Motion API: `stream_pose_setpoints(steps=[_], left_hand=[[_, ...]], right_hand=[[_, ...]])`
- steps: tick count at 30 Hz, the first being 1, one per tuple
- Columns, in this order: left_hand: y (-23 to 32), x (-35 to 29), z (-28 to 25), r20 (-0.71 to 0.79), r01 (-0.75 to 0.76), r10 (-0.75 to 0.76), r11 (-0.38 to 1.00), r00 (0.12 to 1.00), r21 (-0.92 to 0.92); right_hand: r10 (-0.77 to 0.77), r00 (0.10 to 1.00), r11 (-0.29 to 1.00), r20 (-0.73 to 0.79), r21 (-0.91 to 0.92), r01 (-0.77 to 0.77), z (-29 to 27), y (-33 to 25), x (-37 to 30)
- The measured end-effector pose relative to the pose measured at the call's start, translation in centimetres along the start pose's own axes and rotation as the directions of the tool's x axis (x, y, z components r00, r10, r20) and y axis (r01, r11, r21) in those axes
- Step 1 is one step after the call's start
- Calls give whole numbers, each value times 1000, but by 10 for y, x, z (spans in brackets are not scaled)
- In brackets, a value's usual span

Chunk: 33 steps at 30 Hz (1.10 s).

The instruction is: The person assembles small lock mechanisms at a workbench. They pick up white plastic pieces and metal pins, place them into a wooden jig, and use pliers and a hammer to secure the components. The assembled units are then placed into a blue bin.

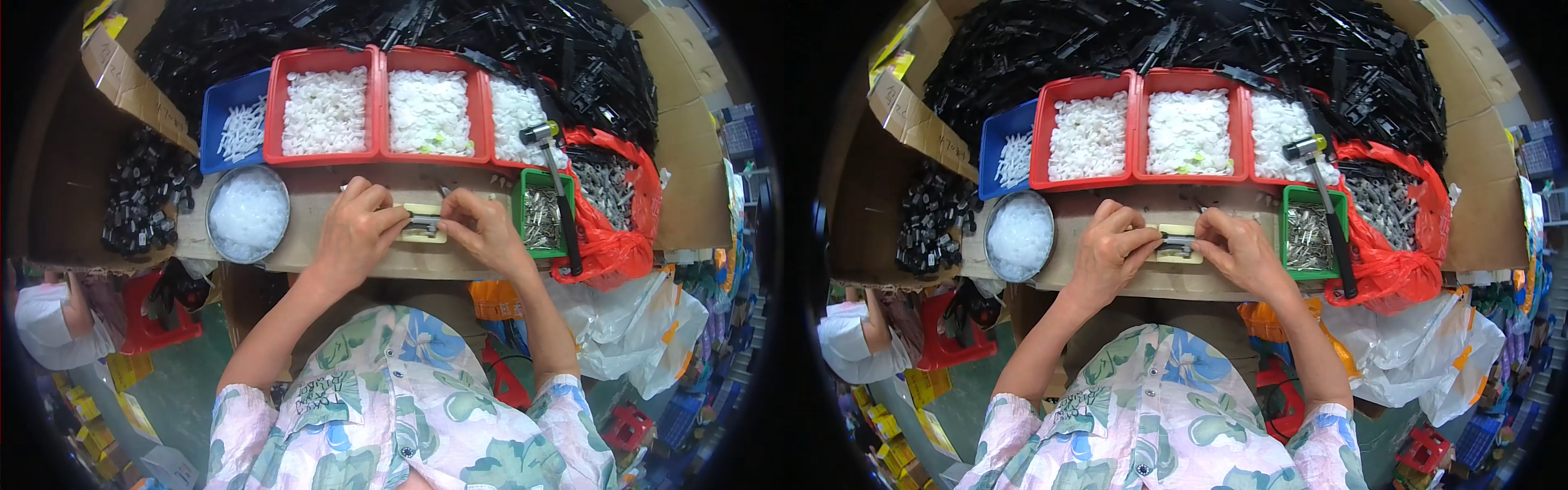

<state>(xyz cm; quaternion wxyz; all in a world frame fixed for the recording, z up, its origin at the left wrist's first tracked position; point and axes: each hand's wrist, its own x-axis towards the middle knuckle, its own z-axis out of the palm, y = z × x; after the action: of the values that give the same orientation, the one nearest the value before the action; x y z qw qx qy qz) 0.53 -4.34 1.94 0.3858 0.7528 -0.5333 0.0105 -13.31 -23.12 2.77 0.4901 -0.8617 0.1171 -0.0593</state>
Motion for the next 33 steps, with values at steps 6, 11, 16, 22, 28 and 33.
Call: stream_pose_setpoints(steps=[6,11,16,22,28,33], left_hand=[[1,0,-1,-2,17,-17,1000,1000,11],[0,0,-1,-3,26,-26,1000,1000,-16],[3,3,-5,-3,44,-44,998,999,-39],[6,3,-14,-32,76,-78,995,996,-61],[18,4,-17,-86,123,-142,973,986,-197],[53,12,-6,-33,262,-340,780,940,-568]], right_hand=[[-115,990,975,-78,-199,98,-32,-11,4],[-228,855,884,-466,-467,-19,-111,8,39],[-213,860,698,-464,-688,-198,-161,45,85],[-166,857,675,-488,-690,-262,-166,32,98],[-254,702,893,-665,-440,-93,-130,-37,57],[12,882,904,-471,382,192,-38,-58,24]])
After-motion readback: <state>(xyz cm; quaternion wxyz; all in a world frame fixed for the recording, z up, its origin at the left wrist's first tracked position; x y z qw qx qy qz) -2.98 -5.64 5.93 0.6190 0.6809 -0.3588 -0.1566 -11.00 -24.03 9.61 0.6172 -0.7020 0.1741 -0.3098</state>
